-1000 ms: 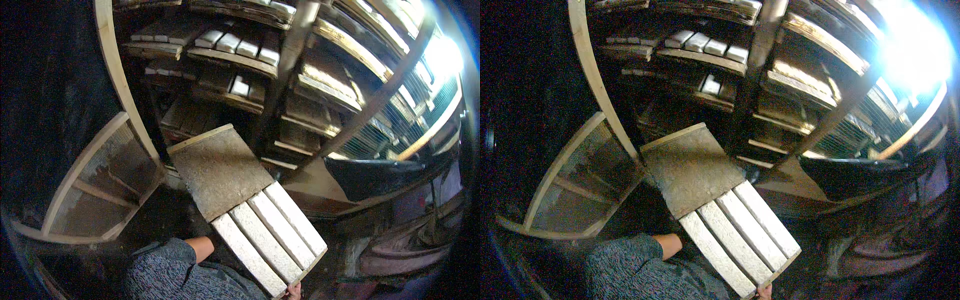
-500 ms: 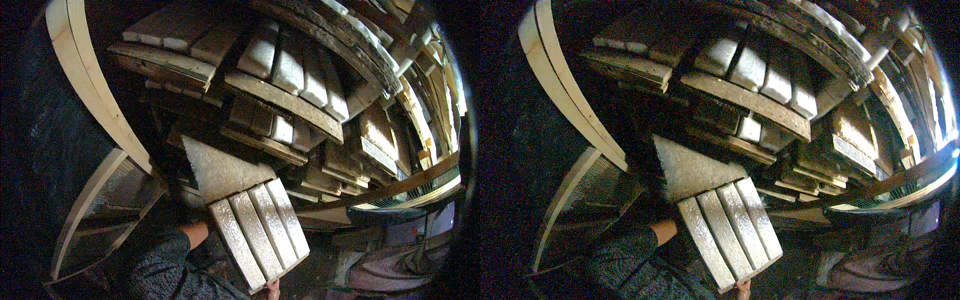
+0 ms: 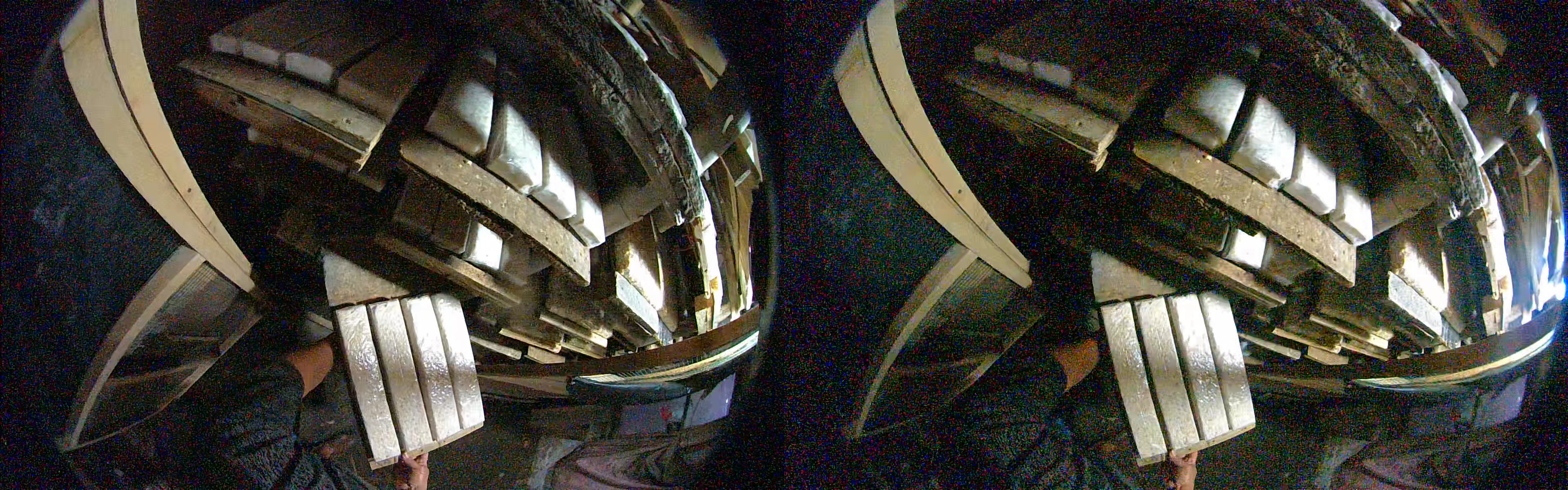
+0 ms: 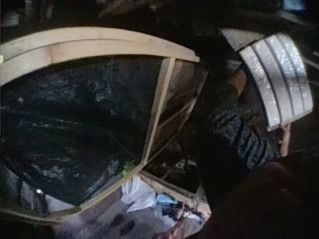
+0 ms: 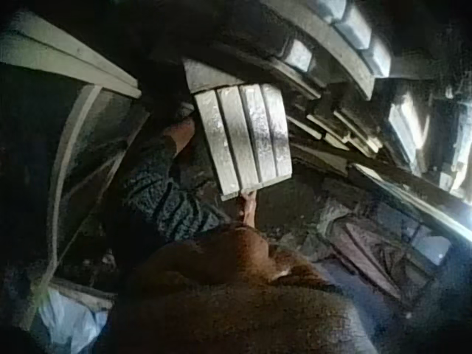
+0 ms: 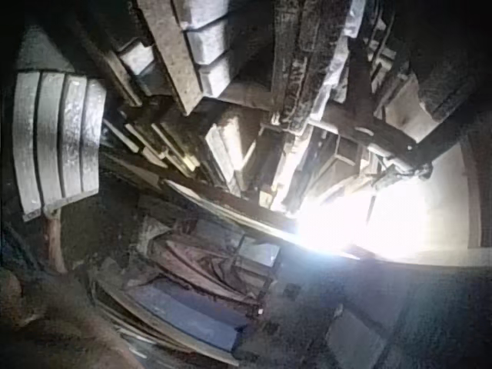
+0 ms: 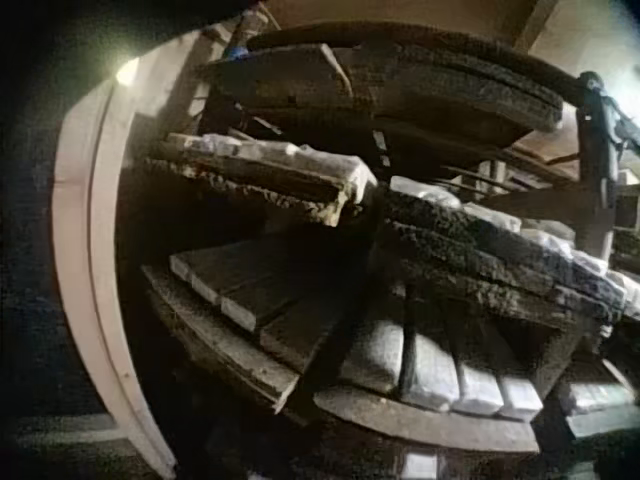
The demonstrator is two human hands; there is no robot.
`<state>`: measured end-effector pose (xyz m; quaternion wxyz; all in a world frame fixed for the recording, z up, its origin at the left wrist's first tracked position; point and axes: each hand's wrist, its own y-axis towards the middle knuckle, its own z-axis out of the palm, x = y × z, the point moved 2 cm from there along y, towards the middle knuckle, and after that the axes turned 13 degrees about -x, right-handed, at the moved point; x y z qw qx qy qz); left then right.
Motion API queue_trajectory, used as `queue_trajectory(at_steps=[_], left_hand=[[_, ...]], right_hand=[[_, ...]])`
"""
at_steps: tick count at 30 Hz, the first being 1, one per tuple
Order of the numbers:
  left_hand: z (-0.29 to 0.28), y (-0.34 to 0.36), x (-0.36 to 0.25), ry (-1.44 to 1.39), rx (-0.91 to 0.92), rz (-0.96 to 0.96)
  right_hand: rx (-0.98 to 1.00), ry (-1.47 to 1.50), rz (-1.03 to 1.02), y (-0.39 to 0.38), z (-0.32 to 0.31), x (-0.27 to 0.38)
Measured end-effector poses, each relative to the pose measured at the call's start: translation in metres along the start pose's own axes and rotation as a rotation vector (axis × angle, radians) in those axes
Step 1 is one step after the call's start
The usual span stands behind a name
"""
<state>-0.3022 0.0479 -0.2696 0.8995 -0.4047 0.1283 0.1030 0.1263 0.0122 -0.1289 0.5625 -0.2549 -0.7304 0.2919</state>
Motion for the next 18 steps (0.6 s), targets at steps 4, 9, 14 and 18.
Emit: queue_trajectory(at_steps=[4,9,14,18], left_hand=[[-0.009,-0.011,0.004,0.015,0.016,-0.016],[-0.063,-0.047,0.047,-0.044,0.022,-0.062],[-0.085,-0.113,0.081,-0.24,0.007,-0.277],[-0.098,-0.119,0.079,-0.511,0.239,-0.365]], right_hand=[[0.031,0.097,0.134,0.019,0.01,-0.02],[0.12,-0.026,0.287,0.035,0.018,-0.024],[0.197,-0.179,0.099,0.096,0.033,-0.055],[0.232,0.013,0.157,0.115,0.088,-0.044]])
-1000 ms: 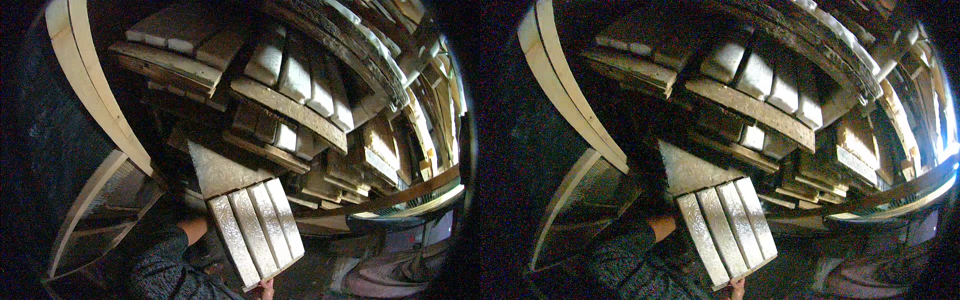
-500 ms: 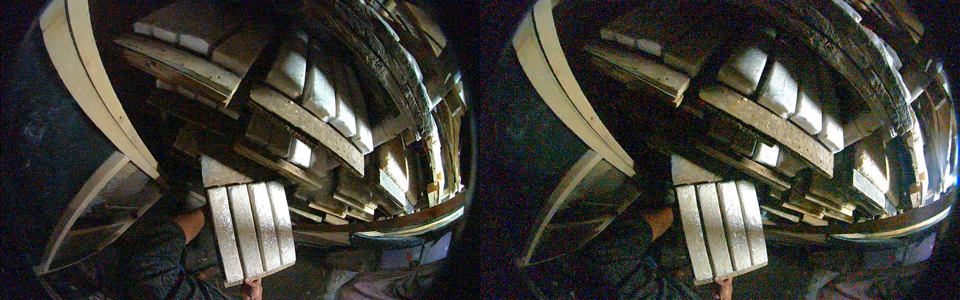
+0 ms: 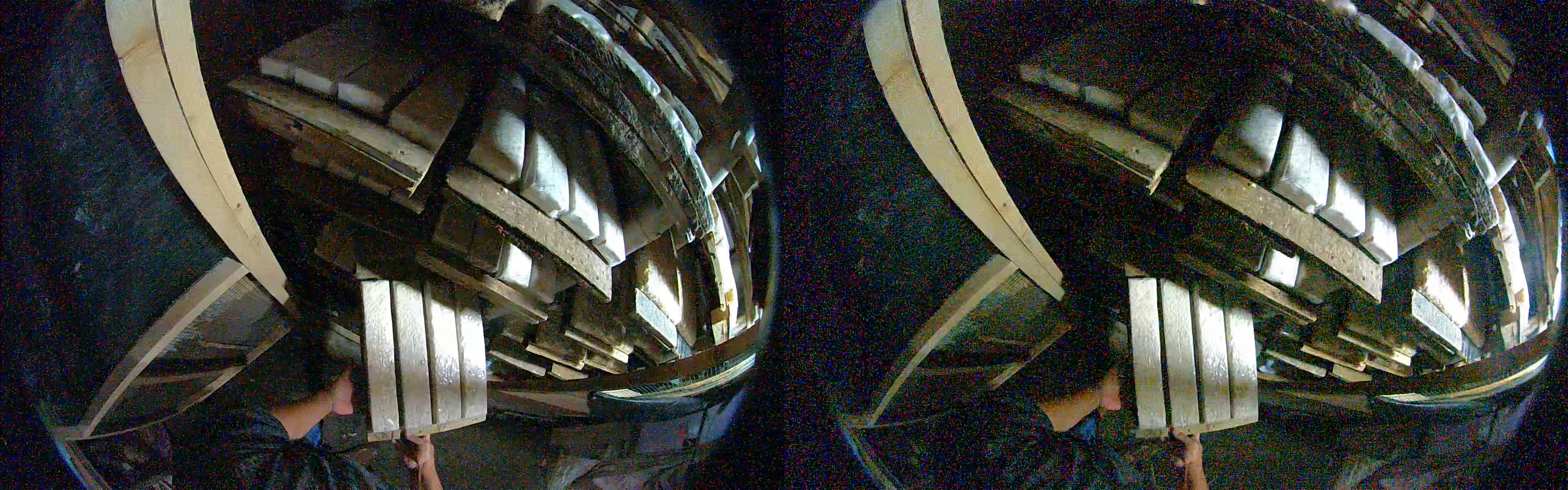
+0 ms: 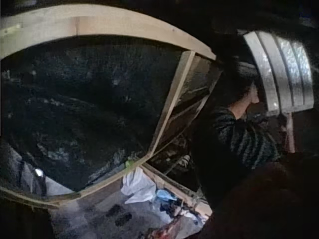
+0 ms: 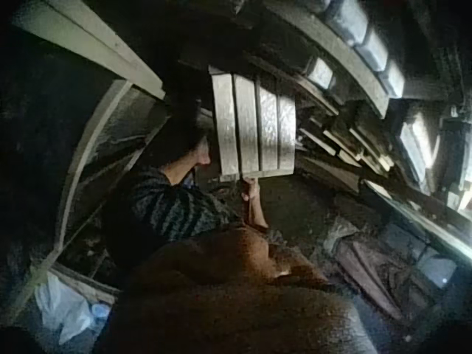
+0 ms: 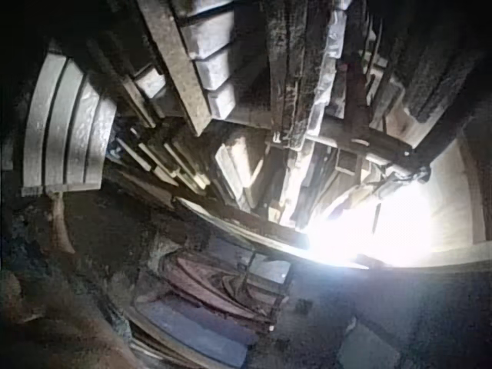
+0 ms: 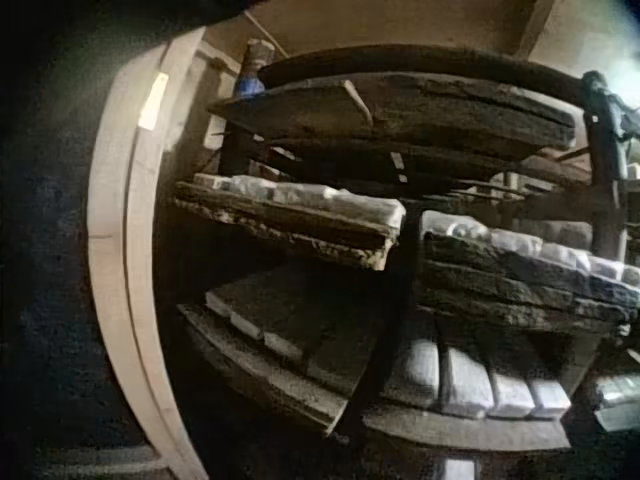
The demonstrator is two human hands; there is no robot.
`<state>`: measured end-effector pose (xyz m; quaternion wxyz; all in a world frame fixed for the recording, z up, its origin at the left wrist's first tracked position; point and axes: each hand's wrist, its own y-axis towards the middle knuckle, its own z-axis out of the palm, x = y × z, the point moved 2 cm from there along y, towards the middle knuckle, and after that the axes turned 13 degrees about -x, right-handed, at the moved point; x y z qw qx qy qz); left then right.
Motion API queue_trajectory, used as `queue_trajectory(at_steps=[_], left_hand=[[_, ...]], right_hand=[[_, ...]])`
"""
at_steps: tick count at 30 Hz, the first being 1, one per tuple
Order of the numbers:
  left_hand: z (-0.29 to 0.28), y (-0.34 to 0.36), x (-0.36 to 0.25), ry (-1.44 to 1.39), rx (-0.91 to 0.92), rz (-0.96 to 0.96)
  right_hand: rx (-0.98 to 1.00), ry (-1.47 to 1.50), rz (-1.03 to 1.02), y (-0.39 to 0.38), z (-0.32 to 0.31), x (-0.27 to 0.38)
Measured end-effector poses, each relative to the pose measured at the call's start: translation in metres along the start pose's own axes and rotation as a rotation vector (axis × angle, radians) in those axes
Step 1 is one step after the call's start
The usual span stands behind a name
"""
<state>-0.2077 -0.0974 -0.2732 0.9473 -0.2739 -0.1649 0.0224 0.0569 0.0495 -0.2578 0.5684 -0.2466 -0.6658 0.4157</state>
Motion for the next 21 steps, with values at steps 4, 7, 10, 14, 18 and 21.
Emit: queue_trajectory(at_steps=[4,7,10,14,18,21], left_hand=[[-0.046,0.013,-0.016,0.125,0.078,-0.048],[-0.02,-0.01,-0.022,-0.222,0.559,-0.365],[-0.007,-0.019,-0.026,0.215,-0.281,0.113],[0.005,-0.046,-0.033,0.203,-0.192,0.227],[-0.04,-0.037,-0.054,0.058,0.087,0.261],[-0.025,-0.051,-0.057,0.068,0.122,0.375]], right_hand=[[0.077,-0.249,-0.082,0.042,0.016,0.008],[0.197,-0.325,-0.404,0.059,0.054,0.011],[0.303,-0.316,-0.412,0.089,0.063,-0.001],[0.411,-0.562,-0.377,0.076,0.113,-0.004],[0.494,0.077,0.103,0.0,0.187,0.009],[0.501,0.041,0.085,-0.03,0.211,0.019]])
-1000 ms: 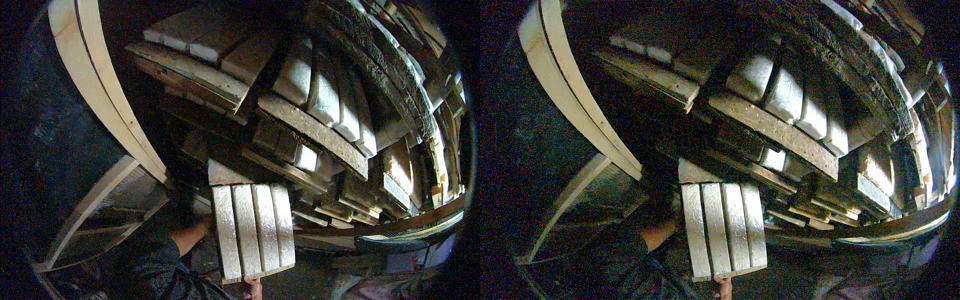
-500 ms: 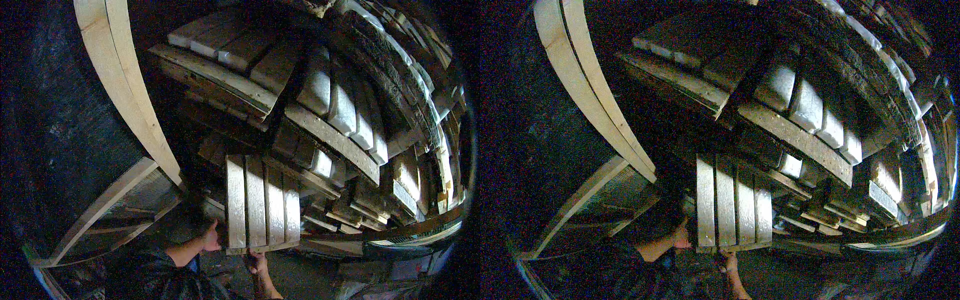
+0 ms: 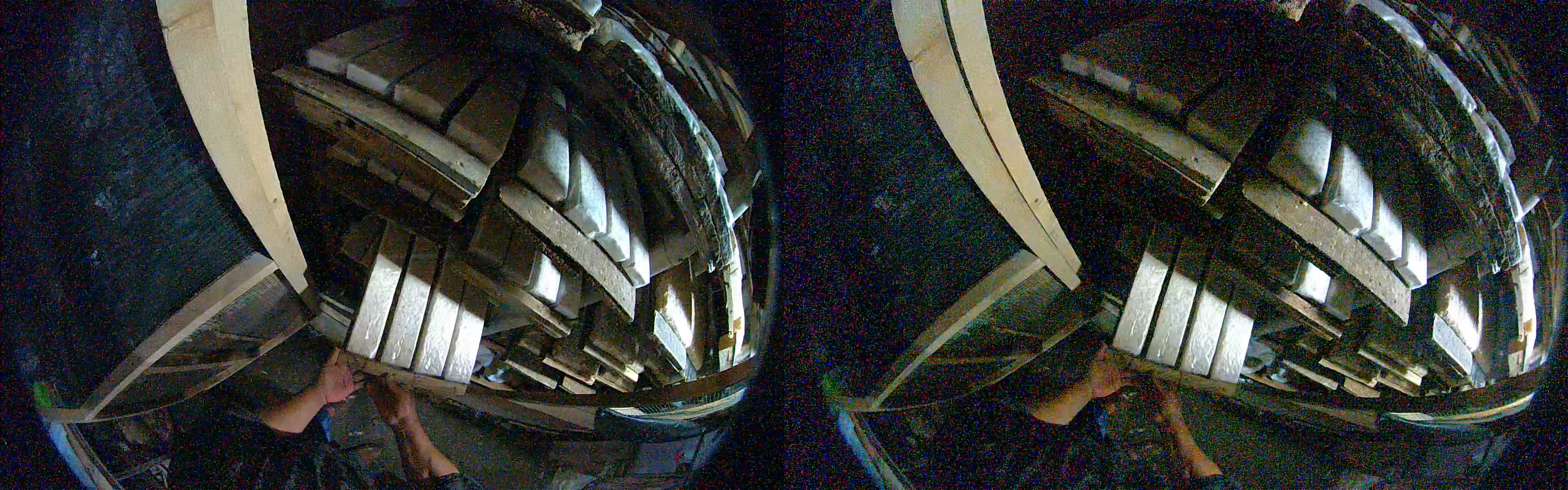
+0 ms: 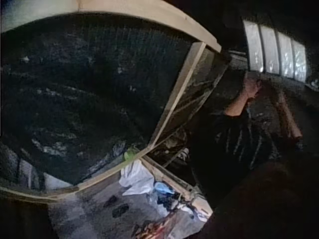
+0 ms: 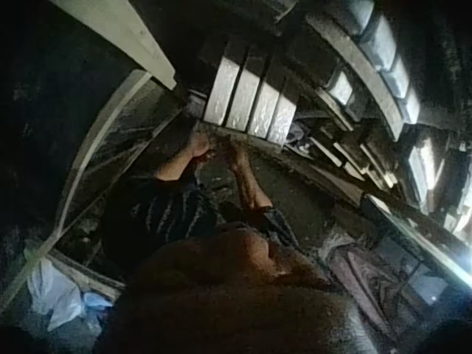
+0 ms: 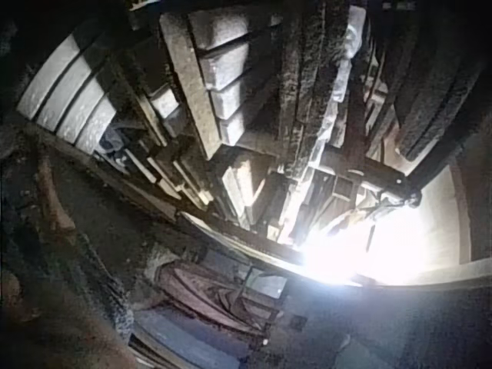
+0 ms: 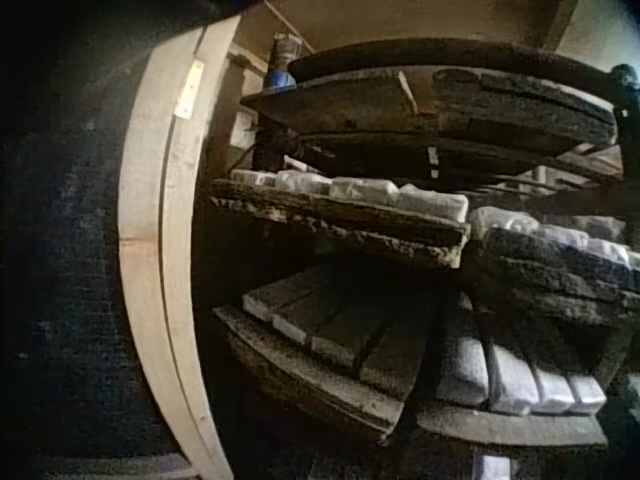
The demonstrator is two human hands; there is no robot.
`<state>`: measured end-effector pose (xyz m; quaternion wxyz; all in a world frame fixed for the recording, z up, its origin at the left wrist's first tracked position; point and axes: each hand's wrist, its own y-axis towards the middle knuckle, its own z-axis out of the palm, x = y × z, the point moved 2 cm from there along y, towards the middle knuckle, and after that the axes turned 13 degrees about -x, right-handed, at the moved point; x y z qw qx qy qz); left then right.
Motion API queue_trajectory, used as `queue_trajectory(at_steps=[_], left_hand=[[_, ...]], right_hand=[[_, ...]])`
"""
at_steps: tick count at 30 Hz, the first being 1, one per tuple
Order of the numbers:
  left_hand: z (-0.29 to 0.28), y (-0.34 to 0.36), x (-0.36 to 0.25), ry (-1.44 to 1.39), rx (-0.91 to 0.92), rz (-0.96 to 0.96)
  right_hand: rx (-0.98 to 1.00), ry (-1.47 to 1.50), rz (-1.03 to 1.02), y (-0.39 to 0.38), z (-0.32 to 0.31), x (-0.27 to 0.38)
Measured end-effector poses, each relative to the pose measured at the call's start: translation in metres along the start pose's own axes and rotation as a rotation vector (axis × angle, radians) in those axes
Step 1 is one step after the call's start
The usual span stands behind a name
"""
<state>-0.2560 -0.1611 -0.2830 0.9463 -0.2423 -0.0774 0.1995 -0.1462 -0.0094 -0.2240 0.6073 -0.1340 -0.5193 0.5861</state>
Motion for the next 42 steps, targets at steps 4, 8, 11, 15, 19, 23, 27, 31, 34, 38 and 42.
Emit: queue_trajectory(at_steps=[4,8,11,15,19,23,27,31,34,38,42], left_hand=[[0.024,0.002,-0.021,0.053,0.074,0.108],[0.065,-0.004,-0.025,0.101,-0.204,0.27],[0.076,-0.006,-0.023,0.091,-0.255,0.335],[0.042,0.01,-0.02,0.149,-0.238,0.337],[0.041,0.01,-0.024,0.077,-0.235,0.32],[0.043,0.014,-0.017,0.137,-0.375,0.411],[0.049,0.021,-0.024,0.188,-0.42,0.464],[0.055,0.043,-0.047,0.142,-0.372,0.5],[0.066,0.057,-0.068,0.074,-0.437,0.472],[0.091,0.061,-0.102,0.168,-0.362,0.52],[0.122,0.064,-0.135,0.114,-0.451,0.518]], right_hand=[[0.015,-0.088,-0.035,0.0,0.022,0.006],[0.004,-0.182,-0.082,-0.005,0.017,0.016],[-0.027,-0.136,-0.16,-0.006,-0.026,0.033],[-0.105,0.035,-0.385,0.004,-0.111,0.067],[-0.315,-0.017,-0.268,-0.022,-0.075,0.079],[-0.343,-0.075,-0.419,-0.017,-0.068,0.076],[-0.33,0.001,-0.525,-0.021,-0.036,0.088],[-0.236,0.025,-0.445,0.009,-0.024,0.113],[-0.157,-0.025,-0.501,0.022,-0.012,0.122],[-0.237,0.008,-0.462,0.026,0.025,0.128],[-0.13,0.011,-0.506,0.042,0.051,0.14]])
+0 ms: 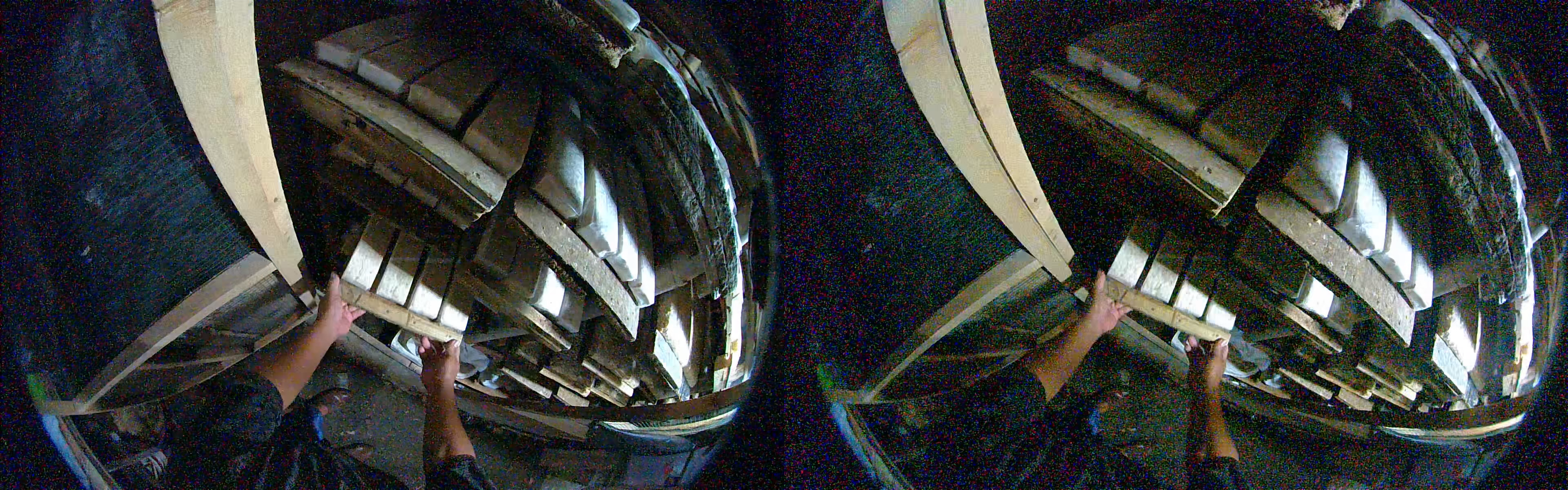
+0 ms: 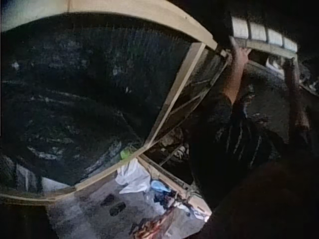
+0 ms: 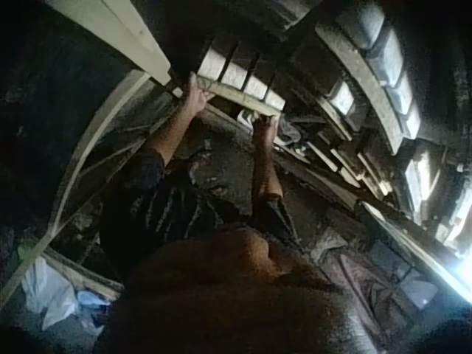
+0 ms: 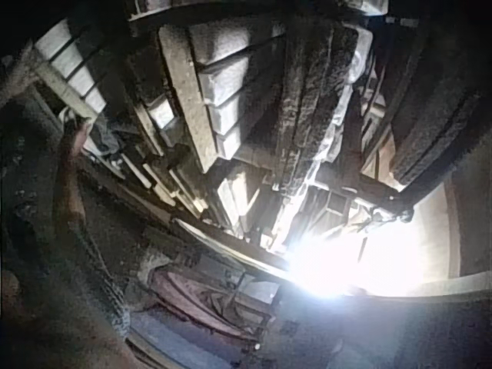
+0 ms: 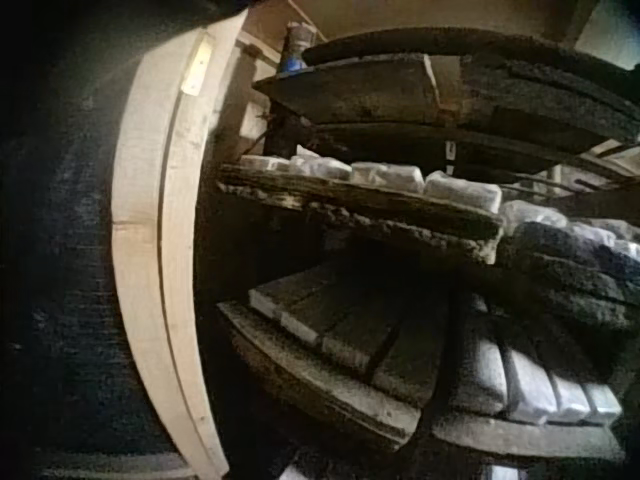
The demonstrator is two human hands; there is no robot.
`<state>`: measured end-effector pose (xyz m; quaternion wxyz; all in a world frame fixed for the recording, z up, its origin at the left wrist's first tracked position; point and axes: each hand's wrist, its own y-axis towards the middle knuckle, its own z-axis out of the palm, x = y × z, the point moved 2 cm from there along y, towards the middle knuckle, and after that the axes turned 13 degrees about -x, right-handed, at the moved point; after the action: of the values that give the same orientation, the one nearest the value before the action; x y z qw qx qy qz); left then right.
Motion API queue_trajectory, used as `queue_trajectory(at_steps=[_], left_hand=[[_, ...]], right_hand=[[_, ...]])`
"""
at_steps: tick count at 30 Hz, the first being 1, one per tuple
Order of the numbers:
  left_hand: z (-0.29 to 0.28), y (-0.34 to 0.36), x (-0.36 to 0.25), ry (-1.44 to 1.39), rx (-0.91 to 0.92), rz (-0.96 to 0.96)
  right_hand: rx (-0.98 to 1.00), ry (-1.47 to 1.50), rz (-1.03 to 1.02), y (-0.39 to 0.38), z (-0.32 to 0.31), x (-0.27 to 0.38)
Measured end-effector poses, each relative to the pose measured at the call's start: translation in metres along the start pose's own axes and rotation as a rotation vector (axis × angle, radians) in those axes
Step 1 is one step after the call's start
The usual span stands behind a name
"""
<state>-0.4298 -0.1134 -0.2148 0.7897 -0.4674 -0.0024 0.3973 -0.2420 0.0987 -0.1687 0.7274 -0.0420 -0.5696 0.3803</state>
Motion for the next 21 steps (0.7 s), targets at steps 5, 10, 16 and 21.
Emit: queue_trajectory(at_steps=[5,10,16,21], left_hand=[[0.025,0.02,-0.031,-0.036,0.052,0.038],[0.032,0.032,-0.051,-0.131,0.147,0.14],[0.028,0.07,-0.049,-0.035,0.174,0.17],[0.018,0.085,-0.068,0.165,0.069,0.153]], right_hand=[[0.111,0.039,0.04,0.034,0.028,0.003],[0.125,-0.405,-0.172,0.046,0.064,-0.007],[0.18,-0.086,-0.025,0.072,0.083,-0.027],[0.124,-0.237,0.004,0.083,0.094,-0.048]])
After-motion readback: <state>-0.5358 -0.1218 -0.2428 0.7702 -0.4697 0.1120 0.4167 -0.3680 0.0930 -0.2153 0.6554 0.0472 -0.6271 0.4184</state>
